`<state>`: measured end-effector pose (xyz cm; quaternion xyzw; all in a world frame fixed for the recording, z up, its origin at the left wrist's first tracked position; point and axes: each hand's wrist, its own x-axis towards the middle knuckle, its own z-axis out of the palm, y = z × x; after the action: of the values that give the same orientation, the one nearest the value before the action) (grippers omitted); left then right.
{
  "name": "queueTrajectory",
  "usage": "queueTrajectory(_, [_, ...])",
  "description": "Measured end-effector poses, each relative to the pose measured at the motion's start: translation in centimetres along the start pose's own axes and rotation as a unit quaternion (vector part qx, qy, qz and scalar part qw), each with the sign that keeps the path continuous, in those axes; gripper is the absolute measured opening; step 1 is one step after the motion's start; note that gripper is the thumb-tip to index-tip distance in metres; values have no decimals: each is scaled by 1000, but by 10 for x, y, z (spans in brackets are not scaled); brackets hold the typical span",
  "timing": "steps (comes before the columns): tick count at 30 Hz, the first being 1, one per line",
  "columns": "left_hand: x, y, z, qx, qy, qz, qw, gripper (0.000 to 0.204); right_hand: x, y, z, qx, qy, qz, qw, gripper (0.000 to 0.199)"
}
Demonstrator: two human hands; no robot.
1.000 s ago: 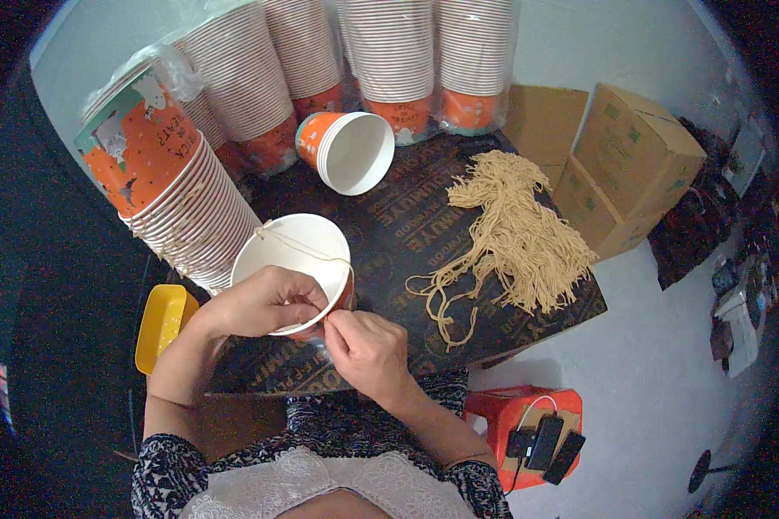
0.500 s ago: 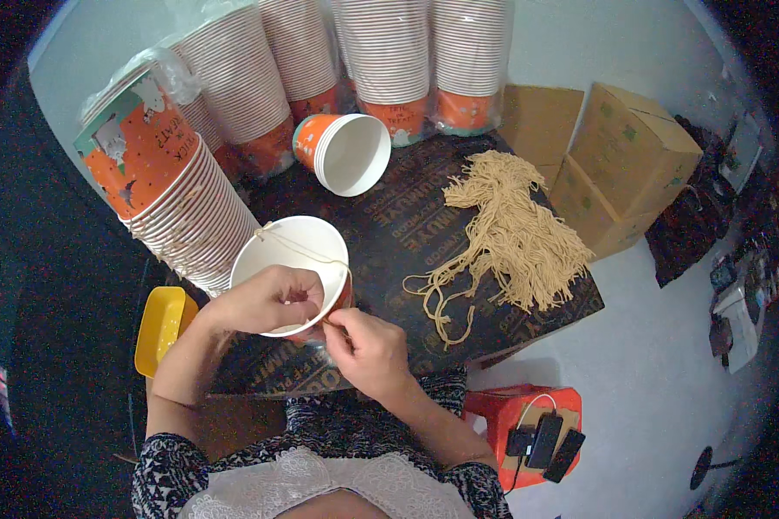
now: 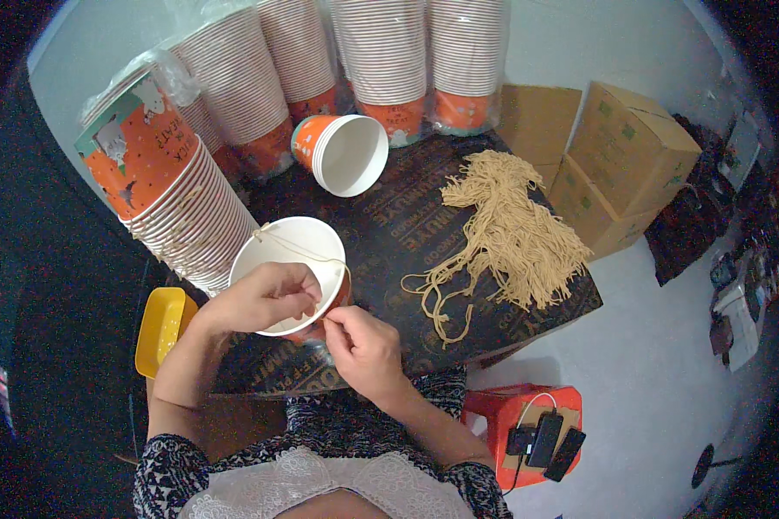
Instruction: Attaching and tying strings to paper cups at a packaging workstation.
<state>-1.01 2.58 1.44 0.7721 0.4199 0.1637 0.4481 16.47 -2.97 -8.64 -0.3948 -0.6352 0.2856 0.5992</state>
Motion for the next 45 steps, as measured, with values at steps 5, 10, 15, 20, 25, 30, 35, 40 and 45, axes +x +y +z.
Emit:
queueTrajectory(5, [-4,5,-5,45,-44,34,997,18,3,-5,2,-7,17,-21,1000,10])
queueTrajectory(10, [0,5,-4,28,-73,30,997,16,0,-2,6,-28,34,-35,998,11])
queueTrajectory(15, [3,3,-1,26,-68,25,997,13,-1,-2,10,-19,44,-38,998,12])
queueTrajectory(20, [5,1,3,-7,-64,21,998,10,-1,0,10,-28,49,-44,997,12])
queueTrajectory(25, [0,-1,-1,-14,21,23,999,7,-4,-3,5,-19,56,-22,998,30])
queueTrajectory(30, [-2,-2,-6,-71,86,-13,994,9,-2,3,-2,-69,33,-62,995,33])
queueTrajectory(35, [-7,8,-6,-69,76,-53,993,10,3,1,-2,-76,37,-96,992,31])
queueTrajectory(40, [-12,20,5,-126,99,-48,986,14,3,-1,-1,-63,33,-99,993,26])
queueTrajectory(45, [-12,17,12,-256,105,-9,961,11,2,0,-3,-46,-1,-55,997,18])
